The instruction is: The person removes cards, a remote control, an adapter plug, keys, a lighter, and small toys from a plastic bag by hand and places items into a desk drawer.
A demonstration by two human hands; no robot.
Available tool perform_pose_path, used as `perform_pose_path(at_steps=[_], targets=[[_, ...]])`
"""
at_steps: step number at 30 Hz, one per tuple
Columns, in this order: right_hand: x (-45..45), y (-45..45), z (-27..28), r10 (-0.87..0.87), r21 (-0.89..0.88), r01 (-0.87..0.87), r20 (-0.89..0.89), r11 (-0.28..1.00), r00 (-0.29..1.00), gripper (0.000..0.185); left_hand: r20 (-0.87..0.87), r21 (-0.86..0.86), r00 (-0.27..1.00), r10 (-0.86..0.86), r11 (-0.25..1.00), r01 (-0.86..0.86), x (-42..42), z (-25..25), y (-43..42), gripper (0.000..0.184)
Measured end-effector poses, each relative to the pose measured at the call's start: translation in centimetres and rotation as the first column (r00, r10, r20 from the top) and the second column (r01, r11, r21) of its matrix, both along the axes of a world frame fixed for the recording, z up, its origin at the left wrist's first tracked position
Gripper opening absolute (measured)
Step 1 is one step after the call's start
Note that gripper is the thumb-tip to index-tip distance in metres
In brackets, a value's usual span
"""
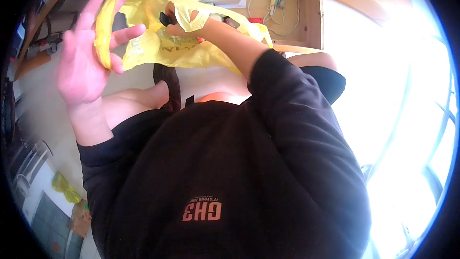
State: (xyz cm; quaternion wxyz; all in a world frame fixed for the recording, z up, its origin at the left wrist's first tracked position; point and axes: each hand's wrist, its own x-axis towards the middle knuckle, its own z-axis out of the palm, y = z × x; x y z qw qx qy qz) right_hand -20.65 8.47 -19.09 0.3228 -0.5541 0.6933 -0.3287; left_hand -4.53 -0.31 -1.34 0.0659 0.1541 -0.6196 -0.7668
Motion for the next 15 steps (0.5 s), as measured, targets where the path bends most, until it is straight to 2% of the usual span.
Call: perform_pose_path(at_steps=[1, 2, 3, 4, 6, 8, 9, 10, 11, 12, 14, 15], targets=[[-0.2, 0.6, 3.2, -0.013, 0.139, 0.002, 0.08, 0.99, 0.997, 0.032, 0.02, -0.043, 0.999, 0.026, 0.999, -0.025, -0.2, -0.1, 0.1, 0.083], [-0.5, 1.6, 4.1, -0.002, 0.109, -0.029, 0.27, 0.994, 0.963, 0.031, 0.037, -0.088, 0.998, 0.052, 0.995, -0.049, -0.2, -0.2, 0.3, 0.081], [-1.1, 2.4, 4.7, 0.014, 0.076, -0.054, 0.449, 0.996, 0.893, 0.03, -0.027, 0.024, 0.988, 0.15, 0.988, -0.15, -0.3, -1.0, 0.4, 0.066], [-1.7, 3.3, 5.5, 0.039, 0.031, -0.073, 0.609, 0.997, 0.793, 0.03, 0.006, -0.088, 0.99, 0.138, 0.987, -0.137, -0.4, -1.3, 0.7, 0.06], [-2.4, 4.9, 8.1, 0.048, -0.026, -0.047, 0.818, 0.999, 0.573, 0.032, 0.071, -0.305, 0.99, 0.123, 0.947, -0.096, -1.0, -1.5, 1.2, 0.05], [-3.2, 6.5, 10.3, 0.067, -0.086, 0.023, 0.897, 0.996, 0.438, 0.031, 0.034, -0.284, 0.988, 0.152, 0.949, -0.136, -2.1, -1.7, 3.1, 0.044], [-3.4, 7.1, 11.1, 0.078, -0.109, 0.062, 0.925, 0.992, 0.372, 0.031, 0.103, -0.355, 0.987, 0.126, 0.931, -0.082, -2.4, -2.3, 3.3, 0.04], [-3.9, 7.5, 11.7, 0.095, -0.13, 0.1, 0.948, 0.986, 0.303, 0.031, 0.021, -0.395, 0.994, 0.108, 0.914, -0.091, -2.9, -2.9, 4.1, 0.037], [-4.6, 7.8, 11.6, 0.163, -0.185, 0.08, 0.96, 0.98, 0.226, 0.024, -0.043, -0.355, 0.992, 0.118, 0.926, -0.125, -3.6, -3.0, 5.0, 0.037], [-4.9, 8.1, 11.6, 0.183, -0.203, 0.086, 0.963, 0.975, 0.195, 0.024, -0.104, -0.314, 0.986, 0.13, 0.936, -0.156, -4.2, -3.1, 5.7, 0.036], [-5.4, 8.3, 11.3, 0.224, -0.237, 0.096, 0.967, 0.967, 0.124, 0.025, -0.14, -0.604, 0.981, 0.131, 0.774, -0.189, -5.1, -3.3, 5.9, 0.038], [-5.4, 8.2, 10.5, 0.215, -0.225, 0.131, 0.973, 0.966, 0.081, 0.026, -0.119, -0.546, 0.974, 0.192, 0.807, -0.226, -5.4, -3.2, 6.5, 0.036]])
